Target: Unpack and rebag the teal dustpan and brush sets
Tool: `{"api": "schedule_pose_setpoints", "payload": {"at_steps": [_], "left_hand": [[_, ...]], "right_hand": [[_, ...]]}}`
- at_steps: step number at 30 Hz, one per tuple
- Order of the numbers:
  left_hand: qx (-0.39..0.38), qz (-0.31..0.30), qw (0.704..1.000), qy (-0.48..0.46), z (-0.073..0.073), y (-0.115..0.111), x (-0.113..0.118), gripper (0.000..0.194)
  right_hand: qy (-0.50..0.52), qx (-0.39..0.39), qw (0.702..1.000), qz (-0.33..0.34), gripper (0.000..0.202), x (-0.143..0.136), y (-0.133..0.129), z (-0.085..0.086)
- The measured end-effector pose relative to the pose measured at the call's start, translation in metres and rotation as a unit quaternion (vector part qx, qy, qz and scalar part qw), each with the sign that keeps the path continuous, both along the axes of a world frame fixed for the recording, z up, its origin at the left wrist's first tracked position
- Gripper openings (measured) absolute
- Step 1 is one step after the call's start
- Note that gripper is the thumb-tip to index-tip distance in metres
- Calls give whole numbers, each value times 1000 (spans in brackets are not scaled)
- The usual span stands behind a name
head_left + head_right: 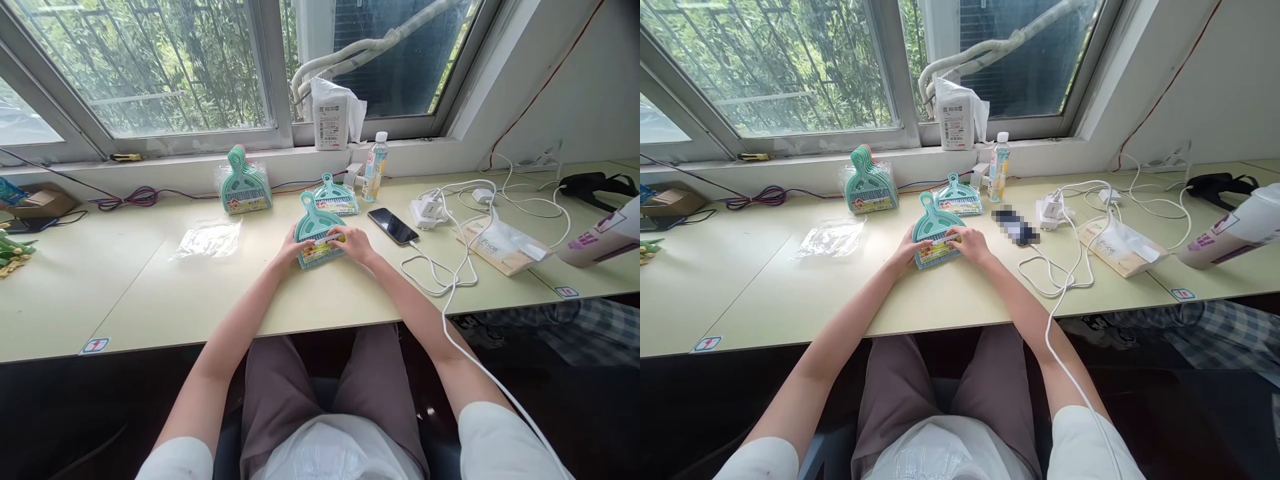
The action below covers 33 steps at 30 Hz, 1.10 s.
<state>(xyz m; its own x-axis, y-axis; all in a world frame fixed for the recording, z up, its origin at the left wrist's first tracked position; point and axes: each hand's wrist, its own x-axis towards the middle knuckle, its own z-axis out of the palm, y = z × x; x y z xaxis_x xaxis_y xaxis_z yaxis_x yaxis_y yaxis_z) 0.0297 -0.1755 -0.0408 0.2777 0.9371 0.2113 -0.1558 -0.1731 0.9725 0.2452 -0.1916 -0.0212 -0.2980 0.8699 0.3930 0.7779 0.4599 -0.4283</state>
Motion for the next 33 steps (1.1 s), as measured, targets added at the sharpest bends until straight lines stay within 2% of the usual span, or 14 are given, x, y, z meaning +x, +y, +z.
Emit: {"api": "schedule_pose_setpoints", "payload": {"at_steps": [6, 9, 11, 13, 15, 17, 20, 23, 28, 33], "left_hand": [[8, 12, 1000, 2, -2, 1, 0, 79], [13, 32, 999, -3, -2, 1, 0, 78], [23, 49, 999, -6, 0, 0, -1, 76], [35, 69, 997, -11, 2, -1, -1, 75], [45, 90, 995, -19, 4, -3, 0, 79], [55, 105, 993, -25, 7, -5, 1, 83], [71, 121, 990, -23, 10, -8, 4, 84], [74, 126, 989, -19, 10, -8, 5, 84], [66, 124, 990, -23, 6, -4, 2, 81], [49, 108, 993, -13, 6, -3, 1, 79]], "right_hand": [[-12, 2, 1000, -7, 16, -2, -3, 0], [6, 38, 999, -25, 22, -5, -7, 2], [51, 68, 995, -60, 34, -7, -8, 4], [141, 77, 981, -105, 48, -9, -8, 5], [265, 39, 953, -138, 61, -11, -5, 3], [390, -53, 910, -130, 68, -13, -2, -1], [507, -230, 830, -23, 59, -21, 1, -11], [552, -311, 771, 63, 38, -31, -1, -16], [591, -343, 726, 77, 21, -37, -6, -10], [604, -330, 721, 77, 16, -33, -6, -8]]}}
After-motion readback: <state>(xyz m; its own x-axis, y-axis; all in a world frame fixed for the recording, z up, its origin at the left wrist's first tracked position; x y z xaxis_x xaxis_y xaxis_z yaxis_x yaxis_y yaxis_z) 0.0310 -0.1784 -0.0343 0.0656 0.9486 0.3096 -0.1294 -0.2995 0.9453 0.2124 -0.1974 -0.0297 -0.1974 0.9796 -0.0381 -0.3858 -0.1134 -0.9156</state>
